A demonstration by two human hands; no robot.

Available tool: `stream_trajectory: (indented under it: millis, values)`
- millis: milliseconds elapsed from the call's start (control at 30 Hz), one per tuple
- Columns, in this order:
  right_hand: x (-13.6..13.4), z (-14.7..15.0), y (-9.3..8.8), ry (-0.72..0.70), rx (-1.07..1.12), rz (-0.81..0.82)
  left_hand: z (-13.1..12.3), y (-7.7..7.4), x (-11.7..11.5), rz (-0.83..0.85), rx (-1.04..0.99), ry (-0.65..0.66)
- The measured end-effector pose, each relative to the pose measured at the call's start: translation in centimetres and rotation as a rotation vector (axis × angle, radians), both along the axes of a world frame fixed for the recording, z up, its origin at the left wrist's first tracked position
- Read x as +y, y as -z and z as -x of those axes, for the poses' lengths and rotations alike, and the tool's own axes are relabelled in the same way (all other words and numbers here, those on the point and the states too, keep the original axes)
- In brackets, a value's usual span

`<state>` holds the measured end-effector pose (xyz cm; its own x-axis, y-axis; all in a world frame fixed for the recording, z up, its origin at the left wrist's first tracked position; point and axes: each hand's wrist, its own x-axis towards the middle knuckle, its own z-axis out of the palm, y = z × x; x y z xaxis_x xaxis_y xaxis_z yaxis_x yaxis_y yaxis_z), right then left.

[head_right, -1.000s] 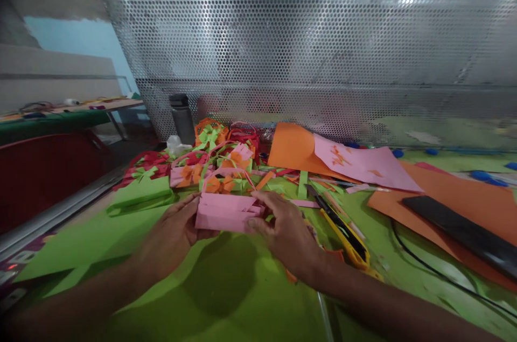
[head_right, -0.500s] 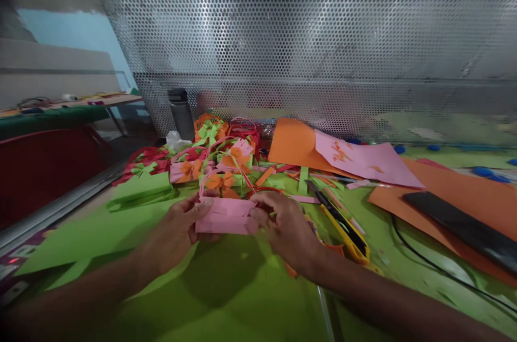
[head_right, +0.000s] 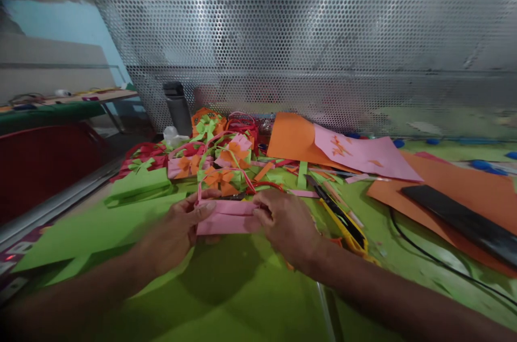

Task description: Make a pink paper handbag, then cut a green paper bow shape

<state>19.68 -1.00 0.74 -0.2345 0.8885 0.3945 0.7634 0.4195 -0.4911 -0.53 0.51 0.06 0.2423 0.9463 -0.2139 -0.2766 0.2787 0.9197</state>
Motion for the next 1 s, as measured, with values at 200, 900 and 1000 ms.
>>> stream_trajectory:
  millis: [200, 900, 1000]
  values:
    - [-0.3, -0.2, 0.2, -0.083, -0.189, -0.088, -0.2, -0.7, 0.0, 0.129, -0.013, -0.085]
    - [-1.2, 0.8, -0.8, -0.104, -0.136, -0.071, -0.1, -0.7, -0.1, 0.032, 0.002, -0.068]
    - [-0.9, 0.9, -1.3, -0.144, -0.061, 0.006, -0.1, -0.5, -0.6, -0.060, 0.027, -0.025]
